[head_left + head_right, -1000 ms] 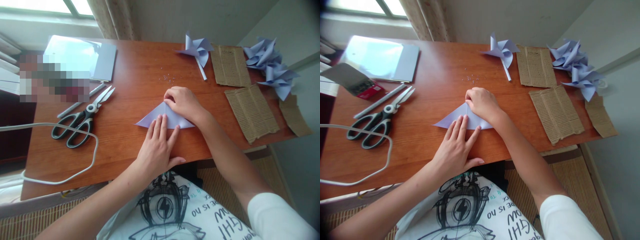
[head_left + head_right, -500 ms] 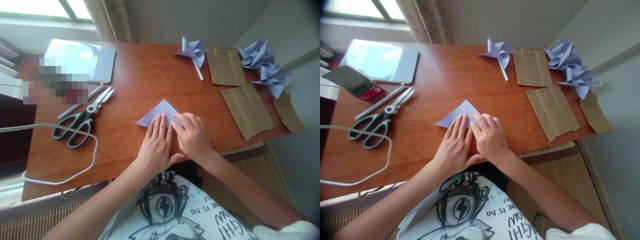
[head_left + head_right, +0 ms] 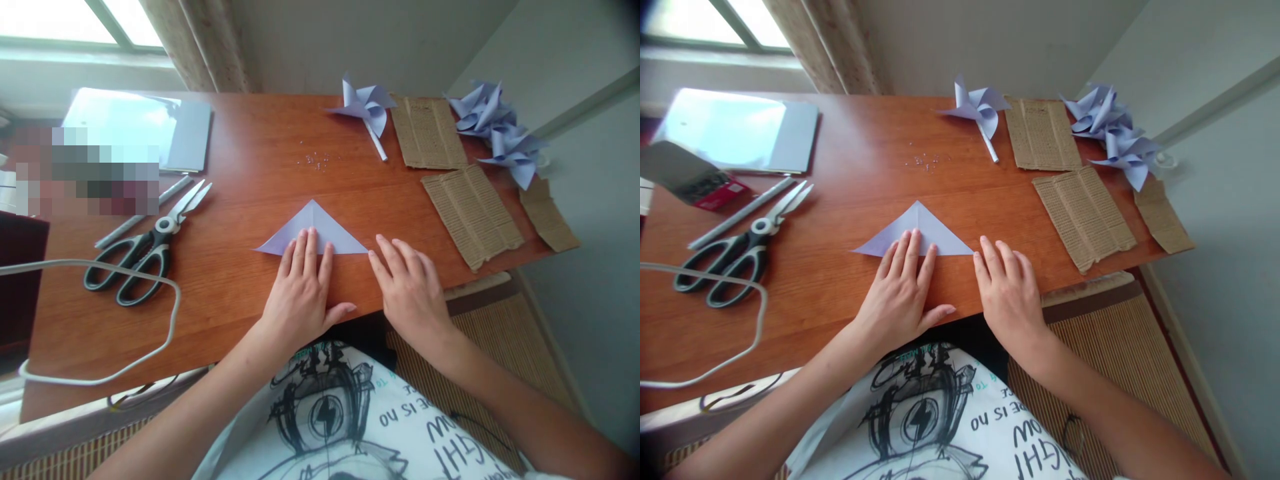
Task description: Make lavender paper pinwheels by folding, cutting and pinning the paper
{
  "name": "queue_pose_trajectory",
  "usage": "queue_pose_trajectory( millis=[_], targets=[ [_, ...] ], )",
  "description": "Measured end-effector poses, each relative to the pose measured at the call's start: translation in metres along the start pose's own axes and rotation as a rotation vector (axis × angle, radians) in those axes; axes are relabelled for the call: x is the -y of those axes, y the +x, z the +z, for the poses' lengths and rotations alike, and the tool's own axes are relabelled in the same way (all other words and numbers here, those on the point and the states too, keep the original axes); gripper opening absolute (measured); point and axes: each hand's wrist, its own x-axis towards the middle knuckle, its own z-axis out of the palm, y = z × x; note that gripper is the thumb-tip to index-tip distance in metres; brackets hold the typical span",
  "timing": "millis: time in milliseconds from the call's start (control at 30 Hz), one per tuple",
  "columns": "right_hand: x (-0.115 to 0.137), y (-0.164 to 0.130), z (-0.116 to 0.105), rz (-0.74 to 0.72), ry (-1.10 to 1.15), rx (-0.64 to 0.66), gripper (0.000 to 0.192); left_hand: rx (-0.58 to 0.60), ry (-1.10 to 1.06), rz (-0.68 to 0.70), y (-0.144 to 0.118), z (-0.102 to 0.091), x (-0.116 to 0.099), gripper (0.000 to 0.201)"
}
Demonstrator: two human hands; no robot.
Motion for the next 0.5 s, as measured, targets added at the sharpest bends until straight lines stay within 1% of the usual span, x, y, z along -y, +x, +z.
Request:
queue_pose_trajectory(
  millis=[100,200,267,400,500],
  targets=[
    [-0.004,-0.001,-0.003,0.045,-0.007,0.005,0.045,-0.011,0.000,0.000,0.000,0.001,0.000,0.104],
    [0.000,0.004,-0.005,0.065,0.012,-0.014,0.044,-0.009,0.003,0.002,0.000,0.001,0.000,0.103],
    [0.007,0.009,-0.004,0.028,0.049,-0.027,0.047,-0.002,0.002,0.003,0.000,0.000,0.000,0.103],
    [0.021,0.018,0.004,-0.098,0.125,-0.011,0.047,0.011,-0.004,-0.001,0.001,-0.003,-0.001,0.101],
    [0.027,0.021,0.008,-0.128,0.129,-0.003,0.047,0.011,-0.016,-0.001,0.001,-0.005,-0.001,0.098]
  ],
)
